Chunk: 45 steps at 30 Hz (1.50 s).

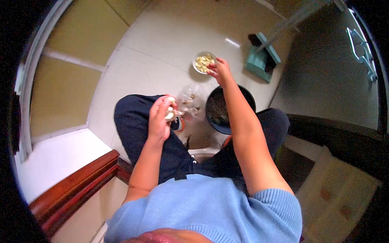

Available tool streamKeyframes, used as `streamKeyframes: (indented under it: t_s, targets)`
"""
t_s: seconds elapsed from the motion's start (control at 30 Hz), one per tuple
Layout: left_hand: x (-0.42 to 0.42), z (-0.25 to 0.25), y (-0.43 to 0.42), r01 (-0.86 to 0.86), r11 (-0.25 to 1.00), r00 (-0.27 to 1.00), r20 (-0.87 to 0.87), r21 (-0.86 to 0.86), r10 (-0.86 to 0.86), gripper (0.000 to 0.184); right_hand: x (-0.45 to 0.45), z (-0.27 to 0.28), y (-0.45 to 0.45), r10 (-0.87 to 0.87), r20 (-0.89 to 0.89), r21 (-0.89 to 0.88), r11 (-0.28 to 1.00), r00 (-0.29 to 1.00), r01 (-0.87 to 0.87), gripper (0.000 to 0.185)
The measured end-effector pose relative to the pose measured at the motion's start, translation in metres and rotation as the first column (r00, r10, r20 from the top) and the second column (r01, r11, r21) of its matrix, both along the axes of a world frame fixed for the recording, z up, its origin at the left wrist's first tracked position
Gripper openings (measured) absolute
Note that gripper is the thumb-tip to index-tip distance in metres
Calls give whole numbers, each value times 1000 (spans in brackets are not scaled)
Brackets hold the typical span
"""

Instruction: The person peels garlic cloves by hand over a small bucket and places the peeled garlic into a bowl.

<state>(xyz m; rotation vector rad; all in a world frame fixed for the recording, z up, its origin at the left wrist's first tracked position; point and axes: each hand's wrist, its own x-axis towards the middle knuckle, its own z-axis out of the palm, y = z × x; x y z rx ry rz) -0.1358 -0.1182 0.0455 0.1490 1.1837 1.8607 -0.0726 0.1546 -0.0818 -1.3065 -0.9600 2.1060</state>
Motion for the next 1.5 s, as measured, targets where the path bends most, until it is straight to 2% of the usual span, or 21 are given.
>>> streamKeyframes:
  t_s: [0.03,0.07,0.13,0.17,0.27,0.4,0.5,0.6,0.63,0.67,0.73,0.8,0.93,1.0,1.07,1.13,1.17,1.23,1.27,1.33,1.5]
  targets:
    - [2,1,-4,-4,1000,1000,31,6,4,18,-1,14,-12,38,-65,28,999,997,-36,65]
    - [2,-5,-7,-22,999,1000,0,40,22,17,-3,38,-25,102,-29,59,993,994,-100,55]
    - [-1,-12,-14,12,1000,999,-37,9,-11,15,-16,40,-30,96,107,135,985,990,-110,35]
    - [2,-9,-16,-23,1000,992,-120,19,26,14,-18,53,-39,85,38,172,981,996,-90,31]
    - [-5,6,-33,-2,1000,981,-193,25,7,17,-24,97,-63,211,8,263,942,977,-206,40]
    - [-19,32,-58,-49,999,953,-300,23,53,20,-34,144,-86,360,-17,342,879,933,-333,37]
    - [-47,58,-57,-42,993,950,-303,107,73,23,-60,189,-99,479,15,409,798,878,-442,29]
    - [-86,28,-46,-46,993,919,-385,110,85,24,-96,219,-109,538,46,474,730,842,-492,25]
    - [-97,5,-41,-123,992,902,-417,8,115,23,-110,227,-113,561,78,488,699,824,-522,23]
    - [-104,-16,-36,-183,983,936,-308,-17,169,21,-125,235,-117,572,82,502,684,816,-530,23]
    - [-102,20,-44,-204,979,960,-188,25,205,19,-155,244,-131,638,142,502,613,757,-610,22]
    - [-107,8,-38,-171,981,939,-285,95,192,19,-184,248,-147,669,159,502,578,726,-643,22]
    - [-119,0,-36,-240,968,960,-131,76,248,20,-229,256,-176,776,216,508,429,593,-747,21]
    - [-124,-9,-29,-263,961,949,-155,88,274,20,-245,261,-191,821,263,504,331,507,-798,22]
    - [-127,-13,-26,-276,954,946,-141,115,290,20,-260,270,-203,825,285,514,298,488,-804,21]
    - [-130,-9,-29,-280,953,938,-179,116,298,20,-270,284,-214,822,280,656,215,497,-724,24]
    - [-129,-2,-31,-262,958,954,-118,114,275,21,-274,296,-221,822,282,657,210,494,-724,24]
    - [-129,-2,-33,-234,966,967,-78,109,243,22,-277,337,-239,860,97,786,243,501,-569,22]
    - [-128,-5,-33,-235,966,967,-76,111,244,22,-277,357,-247,860,100,785,241,501,-571,22]
    - [-130,-10,-35,-226,970,968,-95,87,234,23,-277,397,-263,863,27,887,211,504,-410,24]
    - [-130,-16,-38,-261,962,961,-68,85,267,24,-277,454,-286,872,51,962,89,487,-260,26]
